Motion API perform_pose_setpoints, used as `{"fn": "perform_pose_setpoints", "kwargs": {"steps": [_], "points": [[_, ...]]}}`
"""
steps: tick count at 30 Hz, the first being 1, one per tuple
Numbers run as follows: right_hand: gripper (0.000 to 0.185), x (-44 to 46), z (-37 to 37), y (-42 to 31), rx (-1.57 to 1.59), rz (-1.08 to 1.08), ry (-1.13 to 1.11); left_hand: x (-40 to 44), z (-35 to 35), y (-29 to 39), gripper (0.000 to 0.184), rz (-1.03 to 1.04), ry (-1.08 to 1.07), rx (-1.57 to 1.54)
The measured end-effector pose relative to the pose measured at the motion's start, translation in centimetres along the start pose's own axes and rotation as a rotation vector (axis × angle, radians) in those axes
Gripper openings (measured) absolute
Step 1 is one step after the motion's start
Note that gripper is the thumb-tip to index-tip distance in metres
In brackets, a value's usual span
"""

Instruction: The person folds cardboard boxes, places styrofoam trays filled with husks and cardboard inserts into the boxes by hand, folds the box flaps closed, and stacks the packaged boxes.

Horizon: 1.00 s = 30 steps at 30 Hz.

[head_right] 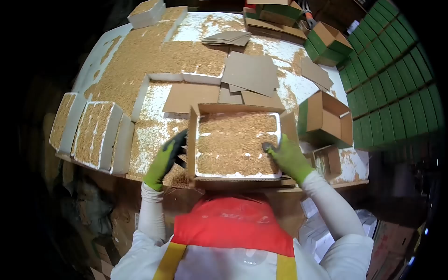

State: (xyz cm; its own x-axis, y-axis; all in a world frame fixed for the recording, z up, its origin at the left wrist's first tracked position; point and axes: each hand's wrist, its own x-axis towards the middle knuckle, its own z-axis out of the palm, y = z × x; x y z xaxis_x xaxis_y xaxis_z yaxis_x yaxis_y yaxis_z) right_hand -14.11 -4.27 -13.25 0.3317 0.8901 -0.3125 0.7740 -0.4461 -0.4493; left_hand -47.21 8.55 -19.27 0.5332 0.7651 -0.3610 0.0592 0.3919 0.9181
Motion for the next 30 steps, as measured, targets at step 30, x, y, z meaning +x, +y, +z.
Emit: {"fn": "perform_pose_setpoints", "kwargs": {"steps": [30], "points": [[0.028,-4.3,-4.0,20.3,-0.093,0.122,0.578,1.4,7.1,12.5,0.062,0.869,0.283,1.374]]}}
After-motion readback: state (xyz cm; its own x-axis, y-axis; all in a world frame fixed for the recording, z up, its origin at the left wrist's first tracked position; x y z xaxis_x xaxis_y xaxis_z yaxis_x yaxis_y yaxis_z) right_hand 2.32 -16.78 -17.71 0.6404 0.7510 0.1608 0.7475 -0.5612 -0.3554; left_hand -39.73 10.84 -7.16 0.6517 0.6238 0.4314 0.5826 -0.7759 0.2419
